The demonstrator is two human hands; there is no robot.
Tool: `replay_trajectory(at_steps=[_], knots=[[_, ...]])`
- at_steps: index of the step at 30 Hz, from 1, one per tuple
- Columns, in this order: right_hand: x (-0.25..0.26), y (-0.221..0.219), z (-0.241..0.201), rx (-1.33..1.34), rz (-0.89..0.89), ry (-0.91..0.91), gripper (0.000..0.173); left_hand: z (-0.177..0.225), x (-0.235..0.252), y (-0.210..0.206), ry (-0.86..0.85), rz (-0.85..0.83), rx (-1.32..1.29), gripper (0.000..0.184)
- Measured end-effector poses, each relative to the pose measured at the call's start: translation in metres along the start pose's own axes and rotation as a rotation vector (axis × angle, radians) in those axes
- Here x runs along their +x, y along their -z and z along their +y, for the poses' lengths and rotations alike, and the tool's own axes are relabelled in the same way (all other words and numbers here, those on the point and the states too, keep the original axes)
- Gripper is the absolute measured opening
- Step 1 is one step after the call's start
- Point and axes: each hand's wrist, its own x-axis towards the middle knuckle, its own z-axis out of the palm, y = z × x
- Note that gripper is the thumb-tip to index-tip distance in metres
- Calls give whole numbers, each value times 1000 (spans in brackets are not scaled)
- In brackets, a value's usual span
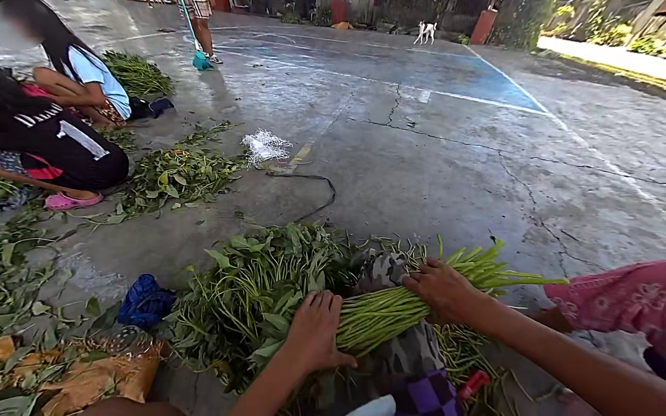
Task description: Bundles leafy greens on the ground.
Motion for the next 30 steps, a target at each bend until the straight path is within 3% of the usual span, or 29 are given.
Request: replay_trajectory(at_steps=[5, 12, 16, 19, 25, 30], knots=[[0, -2, 3, -17, 13, -1, 65, -7, -14, -18, -32, 201, 18, 128], [-1, -6, 4, -6, 29, -9, 63, 6, -23, -34, 2, 305, 146, 112], [-2, -6, 5, -6, 22, -17, 64, 21, -28, -34, 112, 257, 190, 129], [-3, -8, 5, -9, 32, -17, 66, 32, -32, -31, 169, 195, 196, 119], [-9, -11, 8, -6, 64, -7, 66, 29, -15, -29, 179, -147, -102, 112], [-10, -21, 16, 12, 138, 8, 66, -27, 40, -65, -190, -214, -692, 107]])
